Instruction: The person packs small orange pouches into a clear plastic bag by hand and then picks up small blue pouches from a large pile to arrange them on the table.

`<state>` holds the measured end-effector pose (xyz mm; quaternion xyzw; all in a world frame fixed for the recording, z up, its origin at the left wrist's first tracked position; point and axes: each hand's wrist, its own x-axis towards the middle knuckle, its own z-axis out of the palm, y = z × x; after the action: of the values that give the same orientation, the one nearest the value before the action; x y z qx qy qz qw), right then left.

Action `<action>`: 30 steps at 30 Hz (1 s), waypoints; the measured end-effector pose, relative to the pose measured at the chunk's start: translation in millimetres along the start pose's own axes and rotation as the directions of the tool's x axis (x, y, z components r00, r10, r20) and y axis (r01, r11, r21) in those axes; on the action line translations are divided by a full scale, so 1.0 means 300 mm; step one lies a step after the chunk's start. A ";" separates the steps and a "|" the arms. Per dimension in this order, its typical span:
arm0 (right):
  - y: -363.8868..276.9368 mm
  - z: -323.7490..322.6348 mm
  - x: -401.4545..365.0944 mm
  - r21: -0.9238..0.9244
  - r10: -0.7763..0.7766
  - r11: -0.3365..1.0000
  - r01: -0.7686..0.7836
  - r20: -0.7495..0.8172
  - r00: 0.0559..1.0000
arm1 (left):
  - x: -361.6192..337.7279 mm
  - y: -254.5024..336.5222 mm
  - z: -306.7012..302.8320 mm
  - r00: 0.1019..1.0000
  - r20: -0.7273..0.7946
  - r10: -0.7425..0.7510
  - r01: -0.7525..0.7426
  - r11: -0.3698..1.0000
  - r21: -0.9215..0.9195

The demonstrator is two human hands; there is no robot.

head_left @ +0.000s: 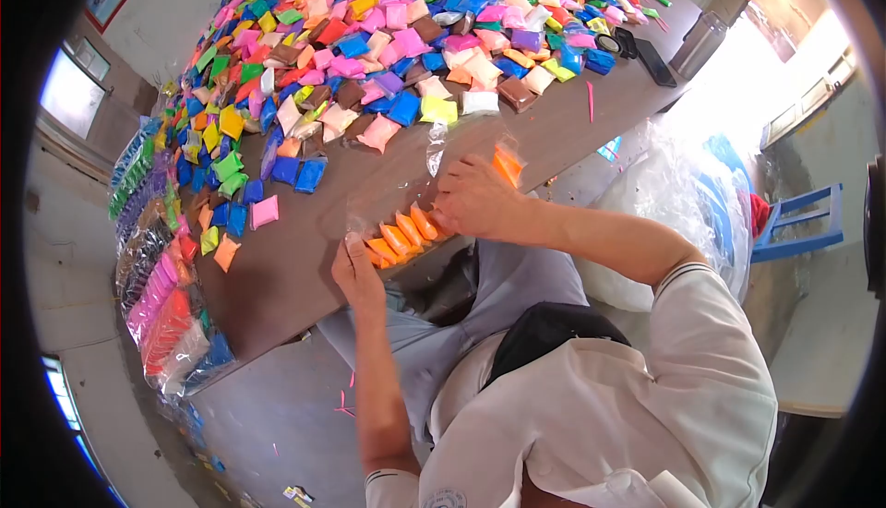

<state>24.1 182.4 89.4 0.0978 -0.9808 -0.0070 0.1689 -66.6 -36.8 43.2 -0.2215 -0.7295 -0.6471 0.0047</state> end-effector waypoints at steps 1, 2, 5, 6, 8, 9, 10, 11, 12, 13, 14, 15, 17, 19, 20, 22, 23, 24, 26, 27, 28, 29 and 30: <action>-0.012 -0.007 0.001 -0.053 -0.010 0.999 0.012 0.031 0.999 | 0.007 -0.001 -0.010 1.000 0.025 -0.012 0.011 1.000 0.008; -0.017 -0.012 0.001 -0.105 -0.019 0.994 0.025 0.061 0.998 | 0.015 -0.002 -0.018 0.999 0.048 -0.017 0.016 1.000 0.021; -0.002 -0.021 -0.001 0.148 0.037 0.988 -0.037 0.008 0.999 | 0.038 -0.007 -0.035 0.997 0.082 0.004 -0.008 0.999 0.052; 0.012 -0.029 0.002 0.228 0.013 0.974 -0.012 -0.004 1.000 | 0.038 -0.016 -0.032 0.997 0.076 0.030 -0.034 0.998 0.053; 0.057 -0.064 0.002 0.385 -0.028 0.922 0.035 -0.023 0.999 | 0.025 -0.025 -0.038 0.996 0.080 0.031 -0.036 0.997 0.064; 0.073 -0.114 0.004 0.412 0.006 0.911 -0.023 0.044 0.999 | 0.014 -0.024 -0.041 0.996 0.089 0.009 -0.016 0.997 0.073; 0.087 -0.184 0.009 0.433 0.037 0.898 -0.083 0.113 0.993 | 0.005 -0.024 -0.040 0.995 0.097 -0.012 0.005 0.997 0.081; 0.105 -0.221 0.007 0.449 0.067 0.882 -0.143 0.182 0.981 | -0.004 -0.025 -0.032 0.997 0.077 0.006 -0.012 0.997 0.076; 0.129 -0.221 -0.001 0.502 0.057 0.855 -0.130 0.159 0.986 | -0.010 -0.026 -0.020 0.998 0.056 0.027 -0.031 0.997 0.070; 0.153 -0.221 -0.010 0.552 0.048 0.826 -0.116 0.135 0.990 | -0.014 -0.028 -0.012 0.998 0.035 0.050 -0.052 0.997 0.064; 0.169 -0.222 -0.019 0.599 0.040 0.795 -0.098 0.110 0.993 | -0.015 -0.032 -0.009 0.999 0.031 0.038 -0.040 0.997 0.059; 0.180 -0.225 -0.029 0.580 0.033 0.811 -0.077 0.086 0.996 | -0.016 -0.035 -0.008 0.999 0.026 0.027 -0.028 0.998 0.053; 0.195 -0.230 -0.042 0.539 0.016 0.842 -0.033 0.036 0.999 | -0.016 -0.032 -0.009 1.000 0.022 0.021 -0.022 0.998 0.059; 0.200 -0.224 -0.054 0.578 -0.014 0.816 0.020 -0.015 1.000 | -0.017 -0.021 -0.010 0.999 0.028 0.028 -0.030 0.996 0.081; 0.198 -0.220 -0.060 0.598 -0.028 0.800 0.046 -0.040 0.999 | -0.020 -0.018 -0.011 0.999 0.028 0.027 -0.029 0.997 0.074; 0.182 -0.231 -0.064 0.614 -0.030 0.789 0.030 -0.011 0.999 | -0.022 -0.014 -0.010 0.999 0.029 0.027 -0.029 0.998 0.062; 0.177 -0.235 -0.065 0.621 -0.032 0.784 0.023 0.003 0.999 | -0.021 -0.017 -0.010 0.999 0.024 0.032 -0.034 0.997 0.064; 0.178 -0.229 -0.067 0.601 -0.044 0.799 0.040 -0.008 0.999 | -0.019 -0.021 -0.010 0.999 0.018 0.038 -0.039 0.997 0.065; 0.184 -0.210 -0.077 0.557 -0.069 0.828 0.072 -0.027 0.997 | -0.017 -0.024 -0.004 0.999 0.009 0.035 -0.036 0.999 0.041; 0.188 -0.209 -0.086 0.521 -0.080 0.848 0.098 -0.058 0.995 | -0.019 -0.021 -0.001 1.000 0.004 0.026 -0.026 1.000 0.016; 0.192 -0.209 -0.100 0.484 -0.092 0.866 0.124 -0.088 0.992 | -0.021 -0.017 0.000 1.000 -0.001 0.015 -0.015 1.000 -0.009; 0.194 -0.208 -0.113 0.446 -0.106 0.882 0.148 -0.118 0.987 | -0.020 -0.011 0.000 1.000 -0.002 0.021 -0.021 1.000 0.001; 0.187 -0.197 -0.130 0.409 -0.100 0.902 0.137 -0.110 0.989 | -0.018 -0.004 0.000 1.000 -0.002 0.027 -0.027 1.000 0.013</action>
<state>69.1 246.2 135.0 0.1912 -0.9438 0.1954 0.1858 -62.2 -38.4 40.4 -0.2304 -0.7307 -0.6425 0.0155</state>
